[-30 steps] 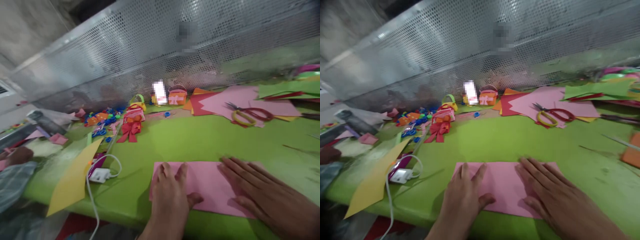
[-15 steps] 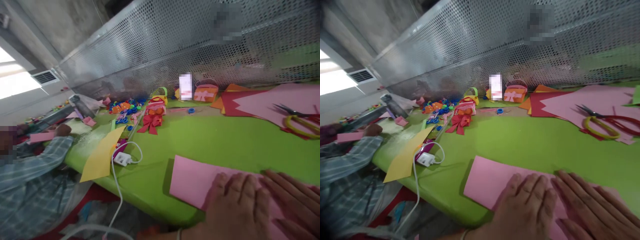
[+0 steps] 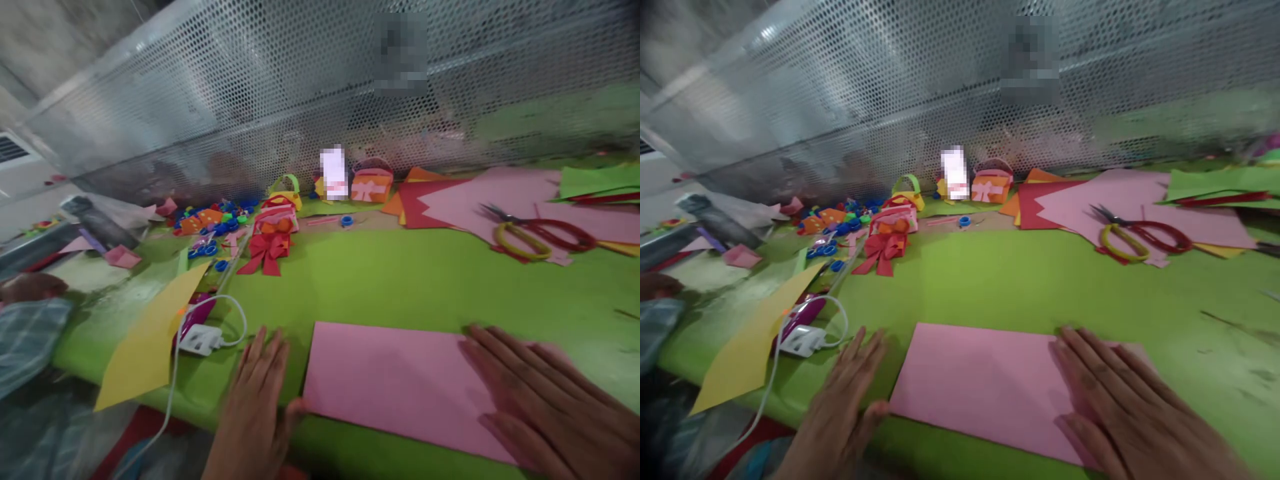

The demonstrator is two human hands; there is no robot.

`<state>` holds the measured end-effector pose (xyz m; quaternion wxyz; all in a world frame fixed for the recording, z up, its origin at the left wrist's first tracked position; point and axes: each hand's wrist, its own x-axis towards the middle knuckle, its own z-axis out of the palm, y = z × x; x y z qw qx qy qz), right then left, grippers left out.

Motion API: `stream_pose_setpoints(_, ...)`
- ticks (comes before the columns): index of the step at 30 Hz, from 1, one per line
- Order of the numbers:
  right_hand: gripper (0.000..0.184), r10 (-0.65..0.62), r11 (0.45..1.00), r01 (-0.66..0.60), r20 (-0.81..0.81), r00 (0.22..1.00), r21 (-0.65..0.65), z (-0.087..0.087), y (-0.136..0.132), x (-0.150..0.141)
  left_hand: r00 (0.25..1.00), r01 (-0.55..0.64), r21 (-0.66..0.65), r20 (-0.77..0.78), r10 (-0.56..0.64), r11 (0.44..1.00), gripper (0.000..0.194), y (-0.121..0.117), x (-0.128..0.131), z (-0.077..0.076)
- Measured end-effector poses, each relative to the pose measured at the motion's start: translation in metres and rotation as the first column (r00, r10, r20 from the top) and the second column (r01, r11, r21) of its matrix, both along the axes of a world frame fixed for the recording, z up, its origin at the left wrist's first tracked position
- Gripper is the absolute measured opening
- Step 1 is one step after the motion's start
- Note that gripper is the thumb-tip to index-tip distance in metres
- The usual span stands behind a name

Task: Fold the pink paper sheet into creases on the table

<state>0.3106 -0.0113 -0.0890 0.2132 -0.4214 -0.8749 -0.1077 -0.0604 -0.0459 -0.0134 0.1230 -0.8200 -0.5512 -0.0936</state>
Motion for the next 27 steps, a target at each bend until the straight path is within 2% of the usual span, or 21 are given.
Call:
stream_pose_setpoints(2, 0.073, -0.041, 0.998, 0.043, 0.043, 0.998, -0.043, 0.006, -0.001, -0.001, 0.996, -0.002, -0.038, 0.091, 0.005, 0.999, 0.066, 0.016, 0.017, 0.002)
stream_pose_setpoints(4, 0.074, -0.075, 0.992, 0.078, 0.039, 0.996, -0.102, 0.015, -0.001, 0.001, 0.988, 0.070, -0.170, 0.145, -0.046, 0.983, 0.069, 0.033, 0.036, 0.006)
stream_pose_setpoints(7, 0.068, -0.146, 0.970, 0.125, -0.089, 0.985, -0.208, 0.037, 0.004, 0.012, 0.977, 0.174, -0.371, 0.178, -0.114, 0.912, 0.073, 0.052, 0.052, 0.014)
stream_pose_setpoints(10, 0.058, -0.263, 0.943, 0.205, -0.213, 0.941, -0.261, 0.056, 0.013, 0.027, 0.981, 0.156, -0.443, 0.176, -0.084, 0.883, 0.078, 0.066, 0.054, 0.021)
stream_pose_setpoints(13, 0.053, -0.228, 0.927, 0.168, -0.147, 0.963, -0.334, 0.063, 0.023, 0.036, 0.985, 0.129, -0.464, 0.161, -0.059, 0.876, 0.076, 0.075, 0.056, 0.029)
stream_pose_setpoints(15, 0.052, -0.175, 0.907, 0.130, -0.078, 0.981, -0.400, 0.063, 0.029, 0.037, 0.985, 0.137, -0.490, 0.162, -0.064, 0.861, 0.066, 0.080, 0.060, 0.037)
stream_pose_setpoints(18, 0.054, -0.188, 0.886, 0.150, -0.043, 0.981, -0.439, 0.063, 0.038, 0.034, 0.982, 0.150, -0.520, 0.176, -0.066, 0.841, 0.048, 0.086, 0.068, 0.047)
stream_pose_setpoints(20, 0.042, -0.174, 0.871, 0.129, -0.052, 0.983, -0.473, 0.067, 0.044, 0.029, 0.983, 0.138, -0.542, 0.175, -0.049, 0.829, 0.039, 0.089, 0.072, 0.051)
stream_pose_setpoints(22, 0.019, -0.137, 0.865, 0.070, -0.100, 0.986, -0.497, 0.076, 0.048, 0.022, 0.984, 0.117, -0.562, 0.176, -0.020, 0.819, 0.034, 0.092, 0.074, 0.052)
stream_pose_setpoints(24, 0.025, -0.103, 0.895, 0.007, -0.192, 0.976, -0.447, 0.087, 0.049, 0.017, 0.982, 0.113, -0.557, 0.189, -0.008, 0.823, 0.040, 0.096, 0.074, 0.051)
stream_pose_setpoints(26, 0.028, -0.103, 0.962, 0.015, -0.314, 0.944, -0.271, 0.097, 0.043, 0.018, 0.979, 0.140, -0.502, 0.200, -0.043, 0.853, 0.050, 0.100, 0.074, 0.052)
stream_pose_setpoints(27, 0.024, -0.117, 0.985, 0.062, -0.368, 0.922, -0.158, 0.101, 0.037, 0.023, 0.976, 0.163, -0.432, 0.204, -0.080, 0.887, 0.046, 0.102, 0.073, 0.054)
